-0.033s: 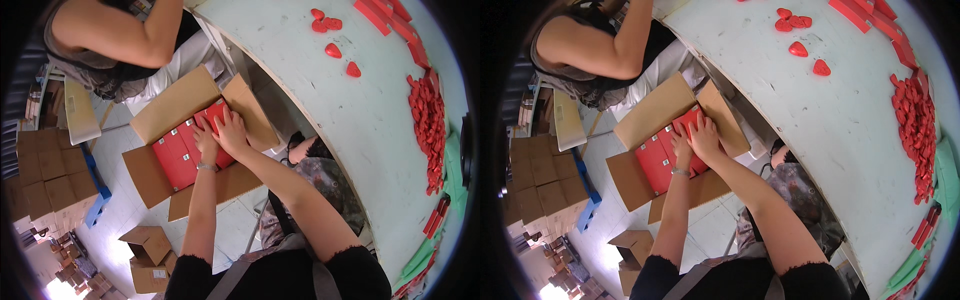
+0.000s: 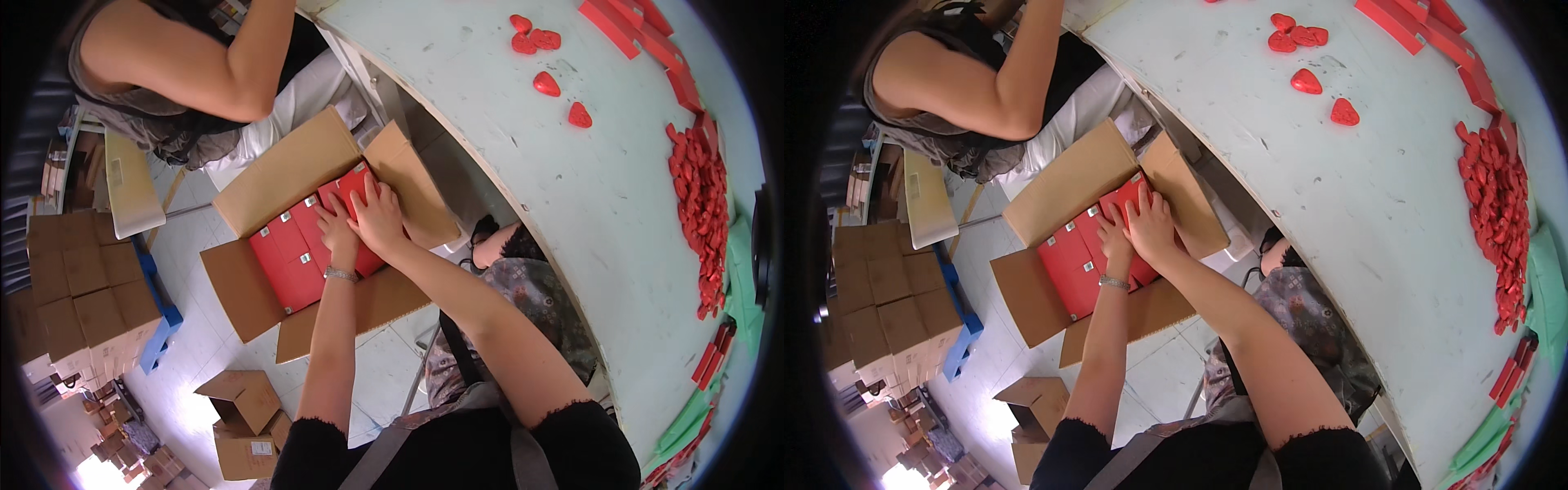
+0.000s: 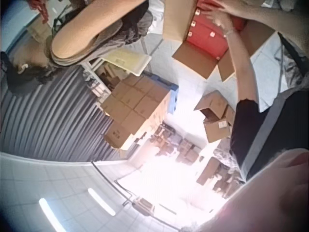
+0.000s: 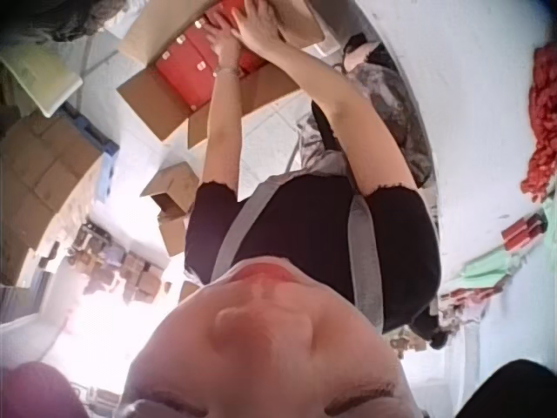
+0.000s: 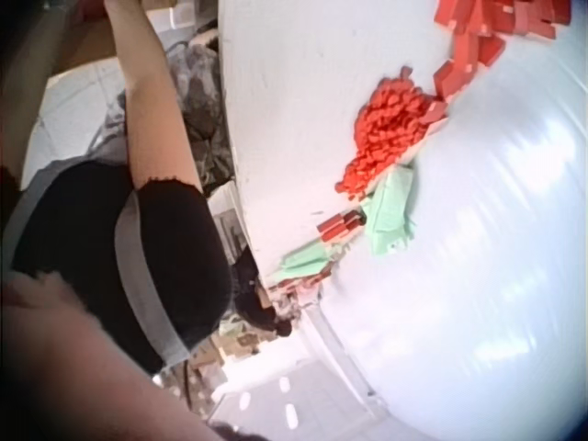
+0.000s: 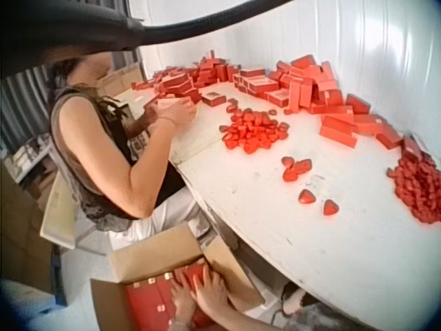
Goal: The person places red heart-shaped items into small red and white striped boxes, closes them, and stacks them into a larger cardboard box. The process is repeated continuously with items taken from a pile on the table.
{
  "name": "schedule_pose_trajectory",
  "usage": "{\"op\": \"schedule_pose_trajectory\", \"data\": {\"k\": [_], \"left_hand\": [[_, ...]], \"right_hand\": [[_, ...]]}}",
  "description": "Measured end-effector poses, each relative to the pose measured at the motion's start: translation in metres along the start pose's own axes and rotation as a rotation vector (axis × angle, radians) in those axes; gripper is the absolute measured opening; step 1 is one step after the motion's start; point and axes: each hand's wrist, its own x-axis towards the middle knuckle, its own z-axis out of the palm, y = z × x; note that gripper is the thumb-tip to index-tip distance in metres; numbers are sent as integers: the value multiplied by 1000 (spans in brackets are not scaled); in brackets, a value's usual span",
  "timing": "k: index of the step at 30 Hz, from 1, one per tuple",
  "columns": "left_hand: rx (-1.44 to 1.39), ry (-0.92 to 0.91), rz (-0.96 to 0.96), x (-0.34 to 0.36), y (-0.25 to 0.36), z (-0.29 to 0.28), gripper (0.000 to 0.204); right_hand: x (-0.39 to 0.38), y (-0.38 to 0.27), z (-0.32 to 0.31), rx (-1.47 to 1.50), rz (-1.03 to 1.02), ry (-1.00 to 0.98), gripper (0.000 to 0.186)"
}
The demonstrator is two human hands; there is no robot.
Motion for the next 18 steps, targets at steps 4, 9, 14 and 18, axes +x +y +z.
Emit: {"op": "schedule_pose_trajectory", "data": {"k": [4,9,14,18], "left_hand": [[32,-45,-11,-9,7,-3,77],[-105,162,-16,-35,3,-1,74],[-324,767,15,-61,-2,29,73],[-305,605,103,-88,0,49,75]], "right_hand": [[7,5,11,-82,-31,-1,60],[-7,4,-2,-5,-1,-33,61],[-28,1,-4,87,91,70,59],[-27,2,-7,161,154,136,53]]}}
